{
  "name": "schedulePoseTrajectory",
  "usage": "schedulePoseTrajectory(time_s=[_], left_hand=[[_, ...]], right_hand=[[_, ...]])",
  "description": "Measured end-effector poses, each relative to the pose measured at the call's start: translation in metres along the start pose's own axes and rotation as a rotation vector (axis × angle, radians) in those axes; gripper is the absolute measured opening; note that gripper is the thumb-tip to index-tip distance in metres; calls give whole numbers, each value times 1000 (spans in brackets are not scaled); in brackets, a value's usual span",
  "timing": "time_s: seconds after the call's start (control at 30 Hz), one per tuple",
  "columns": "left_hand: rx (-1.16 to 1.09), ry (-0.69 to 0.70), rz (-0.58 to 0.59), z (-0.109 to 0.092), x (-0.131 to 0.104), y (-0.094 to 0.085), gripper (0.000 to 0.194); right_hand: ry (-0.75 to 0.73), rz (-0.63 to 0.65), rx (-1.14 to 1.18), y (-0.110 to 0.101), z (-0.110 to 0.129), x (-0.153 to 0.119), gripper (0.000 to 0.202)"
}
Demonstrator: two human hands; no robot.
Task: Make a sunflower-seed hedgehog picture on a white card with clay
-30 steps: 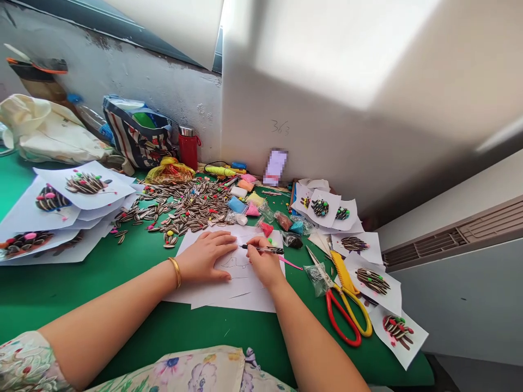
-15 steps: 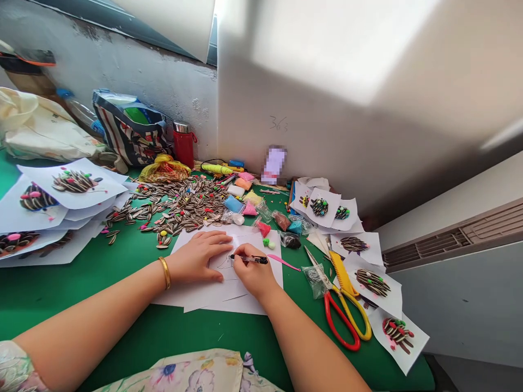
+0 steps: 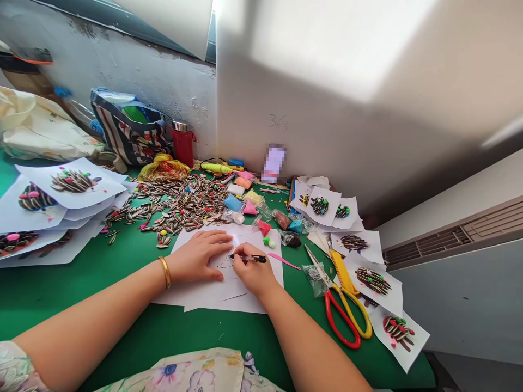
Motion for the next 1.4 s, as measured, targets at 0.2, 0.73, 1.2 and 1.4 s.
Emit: schedulePoseTrajectory(time_s=[0.2,0.73,1.2,1.4], left_hand=[[-12,8,-5,0,0,0,77],[-15,-3,10,-1,2,-1,77],[-13,-8,18,-1,2,0,77],[-10,-7,20,-1,1,-1,77]], right_hand=[[-4,-35,40,-3,1,0,11],[-8,-35,13,-5,-1,1,11],[12,-31,-18,-7,0,3,14],[6,-58,-13,-10,-2,3,13]])
Point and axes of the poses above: each hand's wrist, its own x-axis towards the middle knuckle, its own y-axis out of the palm, z = x × y, the point moved 5 cm from there along x, towards the middle knuckle, and after that the axes turned 4 degrees about -y, right-handed, at the moved point
